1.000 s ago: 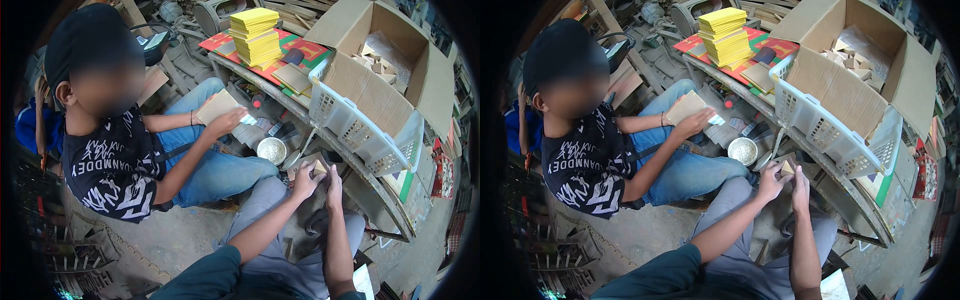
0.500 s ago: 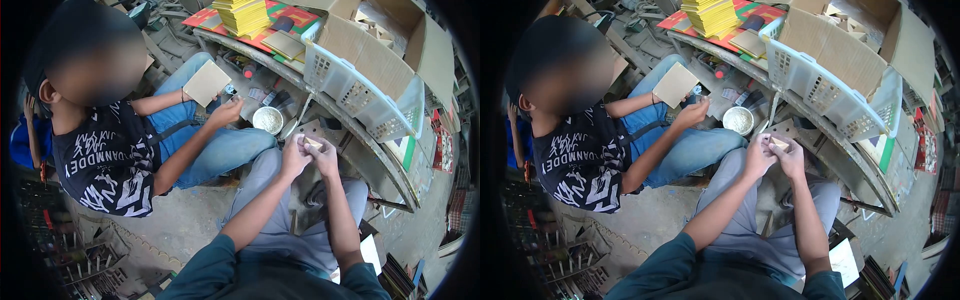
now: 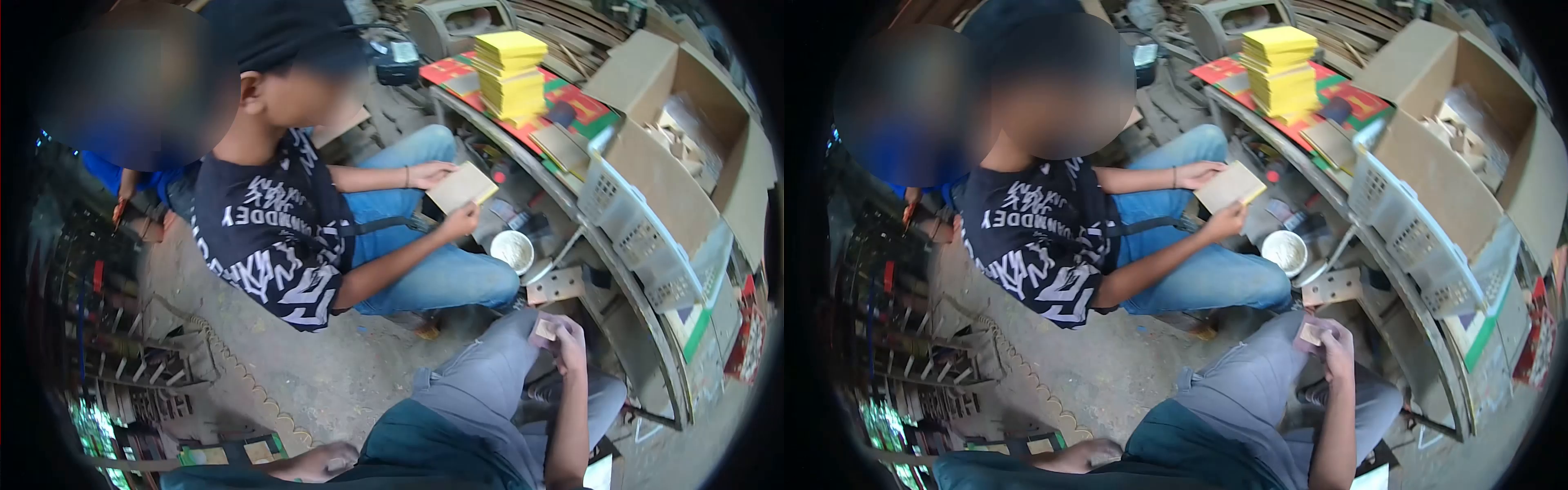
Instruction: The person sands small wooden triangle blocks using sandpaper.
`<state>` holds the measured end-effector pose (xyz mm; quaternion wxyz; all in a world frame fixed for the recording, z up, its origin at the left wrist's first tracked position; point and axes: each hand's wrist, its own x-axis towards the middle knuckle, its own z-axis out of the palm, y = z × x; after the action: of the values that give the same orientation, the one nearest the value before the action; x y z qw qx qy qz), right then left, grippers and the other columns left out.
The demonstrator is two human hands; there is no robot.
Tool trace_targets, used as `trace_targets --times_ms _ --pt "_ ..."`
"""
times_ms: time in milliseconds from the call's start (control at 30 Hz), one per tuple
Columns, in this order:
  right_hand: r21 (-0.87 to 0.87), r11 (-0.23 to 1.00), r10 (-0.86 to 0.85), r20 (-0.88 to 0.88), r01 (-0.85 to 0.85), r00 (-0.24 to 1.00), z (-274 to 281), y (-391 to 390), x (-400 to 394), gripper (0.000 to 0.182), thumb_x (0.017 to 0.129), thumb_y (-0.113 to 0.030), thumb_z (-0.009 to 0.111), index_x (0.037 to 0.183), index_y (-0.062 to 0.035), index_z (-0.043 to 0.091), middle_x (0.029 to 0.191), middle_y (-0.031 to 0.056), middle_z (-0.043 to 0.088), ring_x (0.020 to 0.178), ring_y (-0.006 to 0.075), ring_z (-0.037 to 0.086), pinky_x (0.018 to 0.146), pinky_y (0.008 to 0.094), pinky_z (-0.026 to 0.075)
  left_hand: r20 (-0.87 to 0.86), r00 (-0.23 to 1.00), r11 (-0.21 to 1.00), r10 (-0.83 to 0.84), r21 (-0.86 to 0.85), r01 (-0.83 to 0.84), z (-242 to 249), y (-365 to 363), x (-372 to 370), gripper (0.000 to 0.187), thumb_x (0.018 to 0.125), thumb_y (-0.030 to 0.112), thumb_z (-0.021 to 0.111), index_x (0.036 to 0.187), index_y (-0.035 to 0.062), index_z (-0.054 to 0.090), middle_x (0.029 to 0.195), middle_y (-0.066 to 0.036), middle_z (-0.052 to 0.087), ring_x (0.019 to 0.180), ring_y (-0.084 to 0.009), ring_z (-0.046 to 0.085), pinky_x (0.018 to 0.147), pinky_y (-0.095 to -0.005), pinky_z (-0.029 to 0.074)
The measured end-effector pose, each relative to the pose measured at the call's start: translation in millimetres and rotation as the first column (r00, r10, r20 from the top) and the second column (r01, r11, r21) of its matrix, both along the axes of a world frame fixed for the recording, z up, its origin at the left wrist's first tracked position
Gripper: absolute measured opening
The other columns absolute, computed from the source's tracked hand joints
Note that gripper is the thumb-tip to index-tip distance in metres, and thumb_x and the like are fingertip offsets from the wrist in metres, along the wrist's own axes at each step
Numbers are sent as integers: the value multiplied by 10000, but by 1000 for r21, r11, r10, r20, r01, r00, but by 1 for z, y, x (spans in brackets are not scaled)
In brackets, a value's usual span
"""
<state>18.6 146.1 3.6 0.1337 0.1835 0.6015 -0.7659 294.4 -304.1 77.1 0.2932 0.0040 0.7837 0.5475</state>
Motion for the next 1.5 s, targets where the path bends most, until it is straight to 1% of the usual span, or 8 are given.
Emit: trace_targets --times_ms 67,167,567,800,1200,1367,1433,1500 --pt "-23 999 24 -5 -24 1000 -7 2 -3 281 778 -105 563 1009 43 626 857 91 626 746 196 637 669 355 570 -8 968 968 -252 0 252 24 7 9 387 801 -21 605 1181 -12 534 1181 -152 567 1068 -266 586 843 -325 498" --pt "-53 998 47 14 -46 999 -15 3 -12 275 774 -99 576 1002 46 629 862 95 629 753 203 641 664 364 574 152 982 990 -115 -64 125 15 18 9 355 746 51 689 1081 5 582 1037 -157 609 984 -296 606 844 -355 478" --pt "-47 998 49 11 -49 999 -14 5 -19 268 771 -84 578 993 59 626 899 119 634 758 227 651 656 372 587 148 950 932 -275 -203 301 18 22 1 464 741 176 707 1150 6 568 1094 -153 601 1018 -303 599 893 -367 471" --pt "-50 997 53 5 -53 999 -13 22 -15 260 797 -67 565 1001 87 616 940 149 648 750 218 662 658 363 598 123 974 951 -188 -224 212 23 29 7 419 742 167 690 1112 6 580 1034 -149 603 970 -308 609 860 -371 481" --pt "-10 998 56 5 -56 998 -5 29 -12 288 798 -101 532 1016 61 627 897 118 641 766 212 645 702 350 560 140 897 889 -420 -137 437 29 23 -19 489 658 140 747 1097 31 560 1059 -126 566 1006 -285 585 872 -375 466" --pt "-68 998 10 21 -8 1000 -13 33 -13 269 768 -63 583 1003 64 620 891 125 651 713 230 669 628 351 582 225 802 762 -553 -251 596 28 29 -43 445 657 197 740 1027 34 555 1041 -139 580 1015 -314 575 851 -386 463" --pt "-11 998 60 -36 -61 998 -11 35 -13 309 832 -113 514 1067 61 613 919 125 642 776 220 654 703 358 563 259 776 720 -575 -291 630 37 36 -54 463 660 219 730 1045 29 558 1047 -148 588 1017 -327 575 852 -391 463" --pt "-7 999 37 -26 -37 999 -20 37 -14 314 824 -112 517 1067 60 617 921 124 642 780 219 653 705 356 564 284 757 721 -588 -240 650 40 40 -58 340 751 211 655 1026 47 540 1025 -139 576 1000 -340 572 828 -403 454"
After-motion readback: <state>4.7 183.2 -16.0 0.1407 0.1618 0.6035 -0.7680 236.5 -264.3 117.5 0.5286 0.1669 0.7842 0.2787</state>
